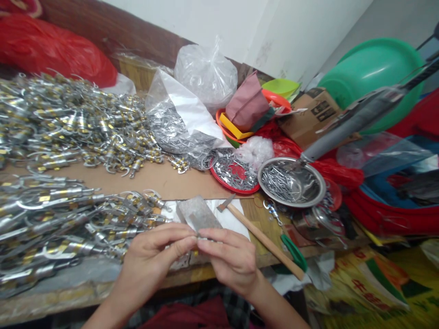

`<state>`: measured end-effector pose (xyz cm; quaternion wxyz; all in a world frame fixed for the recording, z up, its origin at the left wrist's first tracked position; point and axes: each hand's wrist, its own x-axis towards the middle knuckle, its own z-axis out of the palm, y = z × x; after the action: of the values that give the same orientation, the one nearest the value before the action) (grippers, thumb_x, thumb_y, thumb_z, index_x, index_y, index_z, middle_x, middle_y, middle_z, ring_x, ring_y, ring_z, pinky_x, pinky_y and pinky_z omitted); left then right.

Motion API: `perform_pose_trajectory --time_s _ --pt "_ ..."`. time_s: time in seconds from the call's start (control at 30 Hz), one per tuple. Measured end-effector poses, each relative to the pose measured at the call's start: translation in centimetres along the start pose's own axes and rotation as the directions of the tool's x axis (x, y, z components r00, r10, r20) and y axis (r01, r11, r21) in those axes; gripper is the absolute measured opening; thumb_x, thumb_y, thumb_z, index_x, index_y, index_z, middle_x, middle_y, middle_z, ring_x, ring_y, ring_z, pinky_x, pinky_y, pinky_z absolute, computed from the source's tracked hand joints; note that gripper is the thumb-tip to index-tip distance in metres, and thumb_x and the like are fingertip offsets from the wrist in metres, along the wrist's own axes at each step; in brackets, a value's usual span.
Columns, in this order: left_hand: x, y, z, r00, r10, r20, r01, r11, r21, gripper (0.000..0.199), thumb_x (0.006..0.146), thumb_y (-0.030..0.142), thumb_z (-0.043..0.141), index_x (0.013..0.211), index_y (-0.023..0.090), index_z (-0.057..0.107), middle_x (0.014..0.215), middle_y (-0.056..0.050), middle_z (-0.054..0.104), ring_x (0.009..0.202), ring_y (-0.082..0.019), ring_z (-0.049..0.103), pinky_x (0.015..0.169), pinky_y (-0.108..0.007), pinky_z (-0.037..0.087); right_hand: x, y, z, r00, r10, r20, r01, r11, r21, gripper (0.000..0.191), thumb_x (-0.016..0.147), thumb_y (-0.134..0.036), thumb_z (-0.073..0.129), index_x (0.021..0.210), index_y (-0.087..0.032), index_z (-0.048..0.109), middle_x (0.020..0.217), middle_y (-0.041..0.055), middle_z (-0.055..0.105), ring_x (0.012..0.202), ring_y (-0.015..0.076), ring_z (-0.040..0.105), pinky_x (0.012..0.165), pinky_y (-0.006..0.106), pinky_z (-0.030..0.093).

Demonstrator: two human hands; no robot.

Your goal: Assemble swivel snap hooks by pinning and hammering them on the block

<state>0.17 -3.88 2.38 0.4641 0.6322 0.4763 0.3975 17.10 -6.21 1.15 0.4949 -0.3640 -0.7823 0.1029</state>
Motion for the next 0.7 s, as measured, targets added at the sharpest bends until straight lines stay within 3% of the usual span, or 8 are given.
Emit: perform_pose_trajectory --time_s 0.13,0.23,0.43,0.63,0.7 --pt "0.0 -0.5 0.9 0.947 -0.318 -0.047 0.299 0.924 -0.238 0.011 0.06 0.03 0.07 0.069 0.024 0.073 0.073 0.0 0.074 0.07 -0.018 0.066 0.066 -0.023 0.051 -0.2 -0.2 0.7 0.992 0.125 -0.007 -0.124 0.991 0.051 0.022 0.072 -0.005 0.058 0.089 -0.016 0.067 0.084 0.0086 0.066 0.075 0.0139 0.063 0.067 0.022 0.053" --pt "0.0 -0.6 1.3 0.907 -0.419 -0.044 0.381 0.861 -0.338 0.018 0.056 0.031 0.072 0.071 0.021 0.073 0.075 -0.002 0.075 0.075 -0.02 0.066 0.07 -0.026 0.052 -0.2 -0.5 0.8 0.984 0.177 0.021 -0.178 0.982 0.067 0.021 0.072 -0.007 0.057 0.088 -0.015 0.067 0.083 0.0091 0.065 0.075 0.0144 0.062 0.065 0.023 0.052" --pt "-0.3 -1.6 1.2 0.901 -0.432 -0.036 0.39 0.845 -0.366 0.028 0.058 0.03 0.071 0.085 0.022 0.071 0.093 -0.002 0.072 0.088 -0.02 0.064 0.08 -0.027 0.049 0.2 -0.8 0.9 0.943 0.324 0.072 -0.33 0.937 0.118 0.013 0.068 -0.011 0.061 0.079 -0.014 0.067 0.071 0.0073 0.065 0.061 0.0126 0.059 0.051 0.021 0.049" --pt "-0.7 -1.3 1.0 0.896 -0.443 -0.018 0.372 0.774 -0.512 0.037 0.055 0.017 0.072 0.091 0.022 0.069 0.064 0.003 0.073 0.059 -0.013 0.065 0.059 -0.02 0.053 0.4 -1.5 0.8 0.969 0.223 0.109 -0.237 0.961 0.141 0.019 0.072 -0.006 0.055 0.084 -0.016 0.065 0.081 0.0083 0.064 0.074 0.014 0.06 0.065 0.023 0.051" --pt "-0.8 -1.0 1.0 0.903 -0.426 -0.06 0.328 0.771 -0.547 0.037 0.052 0.013 0.071 0.087 0.024 0.07 0.061 0.004 0.072 0.056 -0.013 0.065 0.058 -0.02 0.053 0.5 -1.9 0.6 0.959 0.256 0.123 -0.276 0.942 0.19 0.022 0.072 -0.006 0.054 0.089 -0.016 0.063 0.085 0.0083 0.064 0.079 0.0148 0.06 0.071 0.025 0.05"
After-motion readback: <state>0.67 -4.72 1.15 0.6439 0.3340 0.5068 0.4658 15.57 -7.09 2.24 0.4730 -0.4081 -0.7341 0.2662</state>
